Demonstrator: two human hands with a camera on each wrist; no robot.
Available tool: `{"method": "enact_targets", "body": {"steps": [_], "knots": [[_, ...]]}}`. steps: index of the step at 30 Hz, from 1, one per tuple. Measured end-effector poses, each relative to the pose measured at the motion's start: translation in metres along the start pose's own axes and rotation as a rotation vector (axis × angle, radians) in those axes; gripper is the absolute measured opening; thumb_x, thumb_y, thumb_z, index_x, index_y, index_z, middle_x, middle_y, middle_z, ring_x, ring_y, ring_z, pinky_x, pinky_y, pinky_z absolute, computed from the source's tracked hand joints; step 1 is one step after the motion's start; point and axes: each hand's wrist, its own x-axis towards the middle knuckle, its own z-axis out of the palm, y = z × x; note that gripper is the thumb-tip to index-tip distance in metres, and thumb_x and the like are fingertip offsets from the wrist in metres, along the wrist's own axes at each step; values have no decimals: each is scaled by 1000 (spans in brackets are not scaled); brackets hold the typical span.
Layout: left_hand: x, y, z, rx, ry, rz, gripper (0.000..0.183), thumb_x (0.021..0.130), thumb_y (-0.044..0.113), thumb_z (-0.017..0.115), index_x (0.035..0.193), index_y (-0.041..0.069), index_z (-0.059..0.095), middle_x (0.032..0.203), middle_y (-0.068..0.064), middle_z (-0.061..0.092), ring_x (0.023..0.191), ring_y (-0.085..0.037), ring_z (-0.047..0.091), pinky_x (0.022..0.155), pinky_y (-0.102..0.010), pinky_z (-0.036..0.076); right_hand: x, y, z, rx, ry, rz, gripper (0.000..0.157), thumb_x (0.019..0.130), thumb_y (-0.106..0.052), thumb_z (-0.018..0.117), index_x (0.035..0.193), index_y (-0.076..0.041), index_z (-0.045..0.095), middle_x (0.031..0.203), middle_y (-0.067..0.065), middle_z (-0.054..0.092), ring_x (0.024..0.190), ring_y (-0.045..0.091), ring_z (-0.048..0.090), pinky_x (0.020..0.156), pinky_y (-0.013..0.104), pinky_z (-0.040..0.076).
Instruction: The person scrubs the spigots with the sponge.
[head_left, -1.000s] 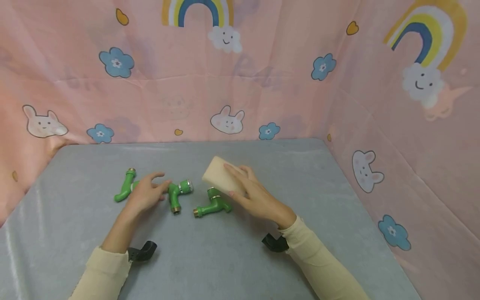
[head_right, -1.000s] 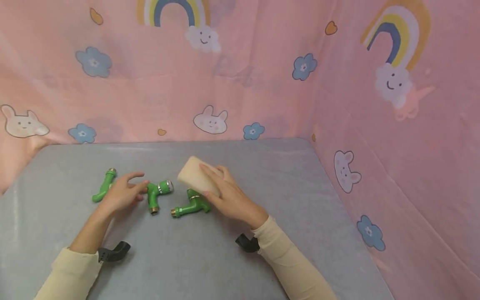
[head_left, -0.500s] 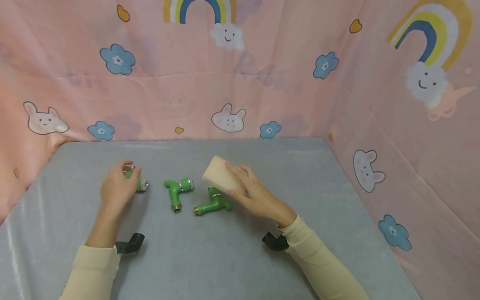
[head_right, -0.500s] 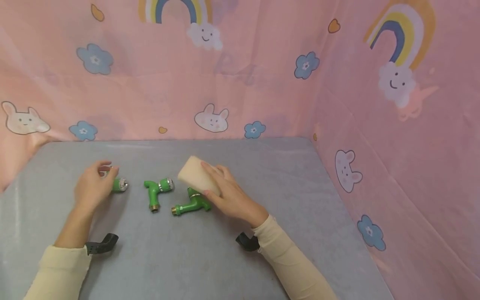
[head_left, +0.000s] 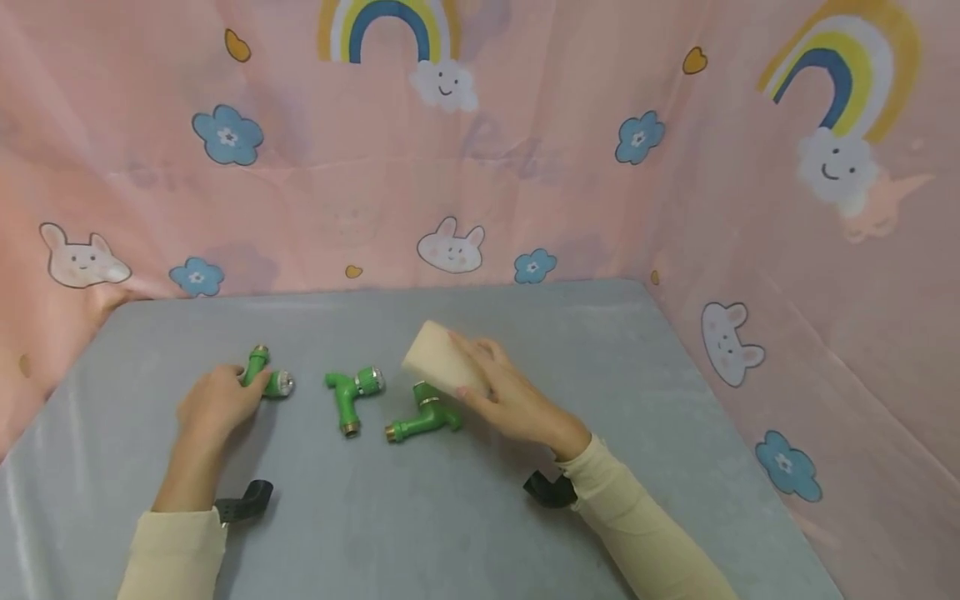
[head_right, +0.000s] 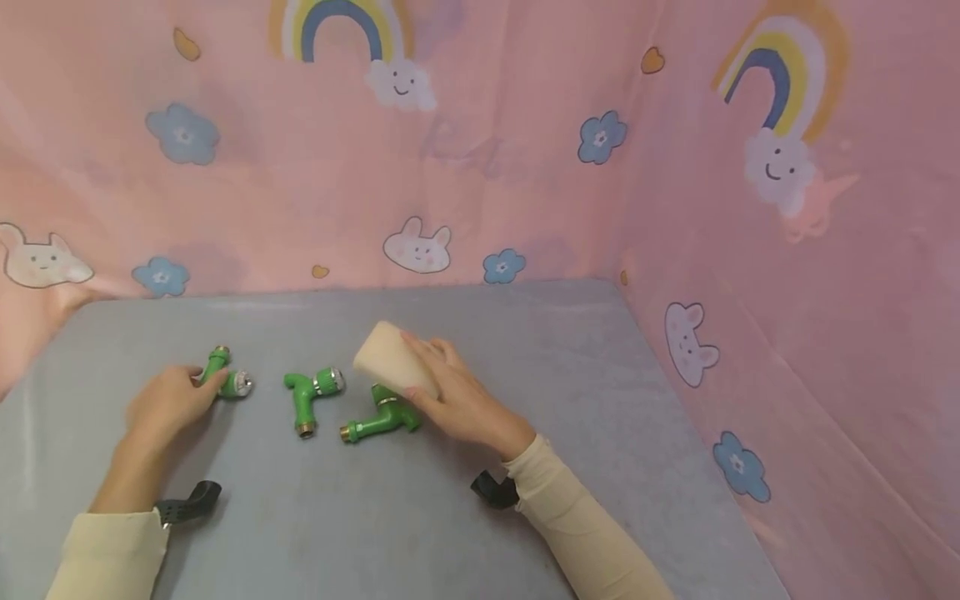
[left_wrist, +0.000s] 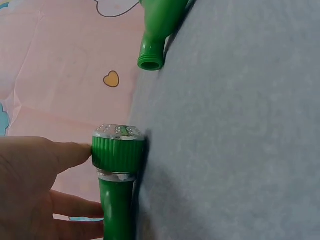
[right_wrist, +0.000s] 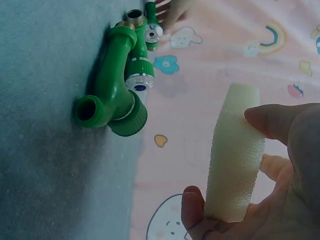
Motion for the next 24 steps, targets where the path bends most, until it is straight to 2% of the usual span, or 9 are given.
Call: {"method": "enact_targets", "body": {"steps": [3, 7, 12, 15, 20, 24], "knots": [[0, -4, 3, 7, -10, 10, 81, 100, 62, 43, 139, -9, 49, 140, -38, 50, 105, -46, 60, 66, -45, 47, -1, 0, 1, 12, -6, 9, 72, 103, -22, 58, 163, -26, 19, 153, 20, 33, 116, 32, 53, 93, 46, 50], [2, -1, 9, -69, 27, -13, 87, 95, 70, 48, 139, -5, 53, 139, -33, 55, 111, -48, 59, 70, -47, 48, -2, -1, 0, 13, -6, 14, 72, 103, -22, 58, 163, -27, 18, 154, 20, 32, 115, 32, 54, 92, 46, 51], [5, 5, 15, -277, 99, -33, 78, 94, 56, 62, 143, -4, 50, 136, -33, 53, 116, -45, 55, 83, -51, 49, -1, -1, -1, 13, 5, 9, 72, 103, -21, 58, 163, -27, 18, 153, 19, 32, 115, 31, 54, 91, 44, 51], [8, 7, 18, -454, 117, -48, 74, 93, 42, 71, 145, -5, 48, 140, -34, 47, 117, -41, 49, 84, -44, 47, -1, -2, -1, 13, 11, 7, 72, 103, -21, 58, 163, -27, 18, 153, 20, 32, 117, 32, 53, 92, 46, 51], [11, 12, 24, -694, 174, -104, 64, 90, 26, 78, 144, 2, 54, 148, -24, 50, 124, -27, 48, 82, -18, 40, -2, -4, -1, 10, 8, 3, 72, 103, -21, 58, 163, -27, 18, 153, 19, 33, 118, 31, 52, 94, 47, 50], [11, 19, 34, -838, 223, -148, 57, 90, 20, 78, 139, 2, 58, 131, -11, 60, 105, -7, 54, 72, -7, 46, -5, -5, -2, 7, 5, 7, 72, 103, -22, 58, 163, -28, 17, 155, 19, 32, 121, 32, 52, 94, 48, 50]]}}
